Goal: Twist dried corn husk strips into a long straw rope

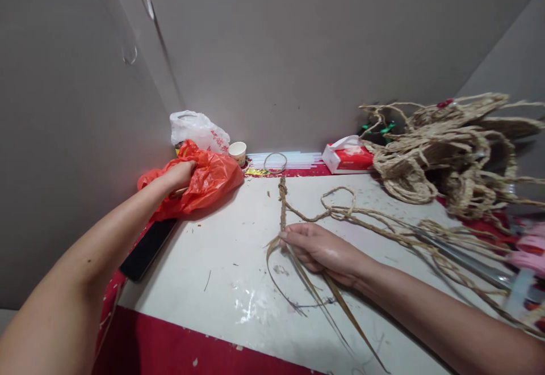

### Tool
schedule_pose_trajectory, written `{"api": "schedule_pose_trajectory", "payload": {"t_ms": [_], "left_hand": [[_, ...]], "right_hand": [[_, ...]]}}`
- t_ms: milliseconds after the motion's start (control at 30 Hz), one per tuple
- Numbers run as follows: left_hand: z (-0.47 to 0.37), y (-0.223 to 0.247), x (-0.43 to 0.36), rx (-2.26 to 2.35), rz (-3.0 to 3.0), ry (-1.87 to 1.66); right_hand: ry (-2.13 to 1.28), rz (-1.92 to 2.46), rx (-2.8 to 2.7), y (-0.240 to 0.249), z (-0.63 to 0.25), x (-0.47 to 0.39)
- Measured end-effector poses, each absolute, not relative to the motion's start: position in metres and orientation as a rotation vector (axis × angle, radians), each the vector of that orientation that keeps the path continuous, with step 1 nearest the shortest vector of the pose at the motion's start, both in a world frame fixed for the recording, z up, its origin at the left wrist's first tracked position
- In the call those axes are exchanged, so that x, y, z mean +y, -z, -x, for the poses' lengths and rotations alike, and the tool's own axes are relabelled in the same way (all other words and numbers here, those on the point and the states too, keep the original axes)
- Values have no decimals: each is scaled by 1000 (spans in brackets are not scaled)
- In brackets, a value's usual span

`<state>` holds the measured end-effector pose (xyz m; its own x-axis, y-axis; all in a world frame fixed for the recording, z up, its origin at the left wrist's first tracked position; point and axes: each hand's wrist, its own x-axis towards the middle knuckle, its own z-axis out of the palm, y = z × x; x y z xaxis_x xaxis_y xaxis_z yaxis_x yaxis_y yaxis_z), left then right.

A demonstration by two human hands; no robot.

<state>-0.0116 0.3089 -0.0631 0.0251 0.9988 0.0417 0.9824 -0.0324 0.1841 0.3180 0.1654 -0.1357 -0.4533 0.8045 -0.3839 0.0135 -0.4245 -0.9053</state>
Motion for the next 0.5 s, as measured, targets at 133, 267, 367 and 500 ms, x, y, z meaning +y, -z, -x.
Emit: {"api": "schedule_pose_trajectory", "payload": {"t_ms": [133, 267, 367, 500], "left_hand": [[18, 43, 309, 2051, -2259, -246], [22, 37, 307, 2005, -2219, -281], [24, 37, 302, 1939, -2150, -341], [29, 35, 300, 1863, -1965, -472]], "right_hand": [[-1937, 1180, -1223, 138, -319, 165], [-1946, 1174, -1226, 140, -319, 166], [-1946, 1173, -1235, 141, -319, 167], [-1946, 1170, -1242, 141, -319, 167]]}}
